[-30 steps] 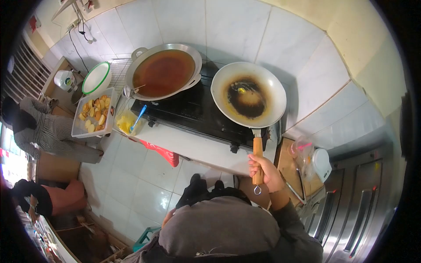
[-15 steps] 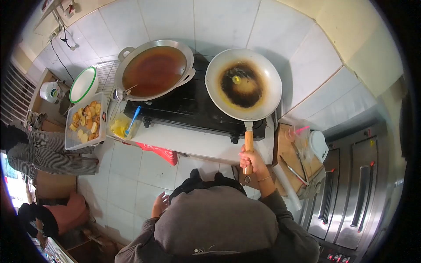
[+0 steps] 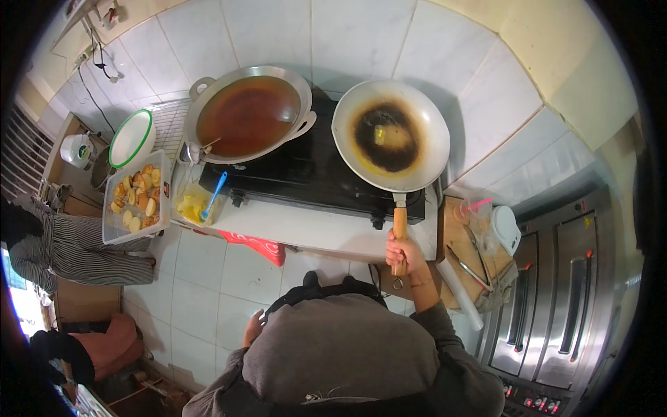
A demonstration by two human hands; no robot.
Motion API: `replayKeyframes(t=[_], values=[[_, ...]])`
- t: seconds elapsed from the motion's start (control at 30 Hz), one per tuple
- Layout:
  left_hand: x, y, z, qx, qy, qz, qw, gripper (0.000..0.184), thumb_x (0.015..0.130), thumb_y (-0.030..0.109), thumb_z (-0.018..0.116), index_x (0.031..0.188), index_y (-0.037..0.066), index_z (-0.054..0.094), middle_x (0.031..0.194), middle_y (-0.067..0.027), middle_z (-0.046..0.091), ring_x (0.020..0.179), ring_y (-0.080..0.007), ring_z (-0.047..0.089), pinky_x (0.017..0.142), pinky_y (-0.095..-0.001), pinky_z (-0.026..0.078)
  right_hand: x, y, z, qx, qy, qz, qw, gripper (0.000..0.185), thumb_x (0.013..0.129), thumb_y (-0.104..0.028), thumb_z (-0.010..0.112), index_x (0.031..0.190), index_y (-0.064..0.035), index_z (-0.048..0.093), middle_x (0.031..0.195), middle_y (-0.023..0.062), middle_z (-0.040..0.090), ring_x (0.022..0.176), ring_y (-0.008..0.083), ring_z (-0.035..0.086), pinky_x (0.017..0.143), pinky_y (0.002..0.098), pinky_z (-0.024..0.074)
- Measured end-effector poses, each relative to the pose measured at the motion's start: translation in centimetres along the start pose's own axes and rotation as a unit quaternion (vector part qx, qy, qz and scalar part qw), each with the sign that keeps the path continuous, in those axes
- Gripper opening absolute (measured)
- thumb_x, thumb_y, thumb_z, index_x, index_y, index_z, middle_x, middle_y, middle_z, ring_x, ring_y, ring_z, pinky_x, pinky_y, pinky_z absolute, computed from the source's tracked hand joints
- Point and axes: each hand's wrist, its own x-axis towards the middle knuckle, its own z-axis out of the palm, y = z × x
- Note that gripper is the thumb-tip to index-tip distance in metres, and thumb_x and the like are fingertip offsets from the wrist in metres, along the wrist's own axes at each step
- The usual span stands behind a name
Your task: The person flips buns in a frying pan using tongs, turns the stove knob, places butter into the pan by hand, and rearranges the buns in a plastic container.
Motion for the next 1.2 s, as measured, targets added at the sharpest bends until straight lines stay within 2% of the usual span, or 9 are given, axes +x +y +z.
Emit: replayKeyframes(t=[0.27, 0.57, 0.67, 0.77, 0.87, 0.97, 1.03, 1.07, 1.2], values=[[-0.5, 1.3, 0.4, 0.088, 0.001, 0.033, 0.996, 0.049, 0.085, 0.030, 0.037, 0.128, 0.006, 0.030, 0.116, -0.0215, 0.044, 0.101, -0.0288, 0.047, 0.081, -0.0363, 0.041, 0.2, 0.2, -0.1, 0.003, -0.011, -0.005, 1.000, 0.011, 0.079, -0.007, 0.047, 0.085, -0.0140, 0.041, 0.054, -0.0069, 0.030, 0.040, 0.0027, 0.029, 0.039, 0.0191, 0.0279], [2.7, 0.1, -1.2, 0.009, -0.053, 0.063, 0.997, 0.047, 0.085, 0.022, 0.042, 0.126, 0.001, 0.031, 0.116, -0.0183, 0.046, 0.103, -0.0272, 0.046, 0.080, -0.0357, 0.043, 0.1, -0.6, 0.3, 0.039, -0.045, 0.015, 0.998, 0.009, 0.081, -0.010, 0.047, 0.087, -0.0144, 0.042, 0.056, -0.0069, 0.031, 0.042, 0.0020, 0.030, 0.041, 0.0187, 0.0286], [3.5, -0.1, -1.4, 0.123, -0.059, 0.122, 0.983, 0.046, 0.083, 0.005, 0.046, 0.125, -0.001, 0.030, 0.117, -0.0181, 0.045, 0.105, -0.0277, 0.046, 0.081, -0.0342, 0.045, -0.4, -1.8, 1.1, 0.065, -0.032, 0.040, 0.997, 0.008, 0.082, -0.011, 0.046, 0.088, -0.0133, 0.042, 0.057, -0.0069, 0.032, 0.042, 0.0017, 0.030, 0.041, 0.0184, 0.0294], [1.9, 0.5, -0.7, 0.362, -0.036, 0.197, 0.910, 0.054, 0.076, -0.008, 0.050, 0.125, -0.002, 0.029, 0.120, -0.0182, 0.042, 0.106, -0.0283, 0.046, 0.083, -0.0339, 0.045, -0.8, -3.4, 2.2, 0.122, -0.023, 0.058, 0.991, 0.007, 0.081, -0.009, 0.049, 0.084, -0.0127, 0.044, 0.056, -0.0077, 0.032, 0.042, 0.0011, 0.030, 0.040, 0.0174, 0.0275], [1.2, 1.4, 0.8, 0.382, -0.021, 0.186, 0.905, 0.059, 0.071, -0.015, 0.051, 0.125, -0.003, 0.030, 0.120, -0.0194, 0.041, 0.106, -0.0291, 0.047, 0.081, -0.0340, 0.046, -1.1, -4.4, 2.6, 0.148, -0.037, 0.088, 0.984, 0.007, 0.082, -0.008, 0.048, 0.085, -0.0117, 0.043, 0.056, -0.0081, 0.033, 0.043, 0.0002, 0.031, 0.040, 0.0162, 0.0273], [2.1, 0.5, -0.3, 0.287, -0.063, 0.195, 0.936, 0.054, 0.076, -0.005, 0.051, 0.125, -0.002, 0.029, 0.120, -0.0197, 0.041, 0.105, -0.0290, 0.047, 0.081, -0.0361, 0.045, -1.9, -6.4, 3.4, 0.158, -0.033, 0.085, 0.983, 0.006, 0.083, -0.007, 0.044, 0.087, -0.0103, 0.041, 0.055, -0.0063, 0.033, 0.041, 0.0008, 0.034, 0.040, 0.0161, 0.0300], [4.7, -0.3, -1.9, -0.001, -0.056, 0.053, 0.997, 0.052, 0.080, 0.004, 0.050, 0.126, -0.001, 0.028, 0.118, -0.0194, 0.042, 0.104, -0.0282, 0.047, 0.081, -0.0371, 0.045, -2.2, -7.0, 3.3, 0.185, -0.063, 0.075, 0.978, 0.006, 0.083, -0.007, 0.045, 0.086, -0.0090, 0.041, 0.054, -0.0061, 0.033, 0.040, 0.0012, 0.032, 0.039, 0.0169, 0.0297], [5.8, -0.5, -1.9, -0.148, -0.052, -0.021, 0.987, 0.052, 0.081, 0.009, 0.050, 0.127, 0.000, 0.027, 0.117, -0.0192, 0.043, 0.104, -0.0278, 0.047, 0.081, -0.0376, 0.045, -2.3, -7.0, 2.8, 0.199, -0.085, 0.074, 0.973, 0.007, 0.082, -0.006, 0.045, 0.087, -0.0094, 0.041, 0.055, -0.0064, 0.033, 0.040, 0.0011, 0.032, 0.038, 0.0170, 0.0292], [3.6, 1.0, -0.5, -0.119, -0.008, -0.043, 0.992, 0.049, 0.083, 0.023, 0.048, 0.124, 0.003, 0.030, 0.112, -0.0147, 0.044, 0.099, -0.0244, 0.047, 0.079, -0.0368, 0.044, -3.8, -6.6, 2.7, 0.287, -0.125, 0.069, 0.947, 0.006, 0.082, -0.006, 0.046, 0.086, -0.0089, 0.041, 0.055, -0.0061, 0.034, 0.040, 0.0011, 0.031, 0.037, 0.0175, 0.0290]])
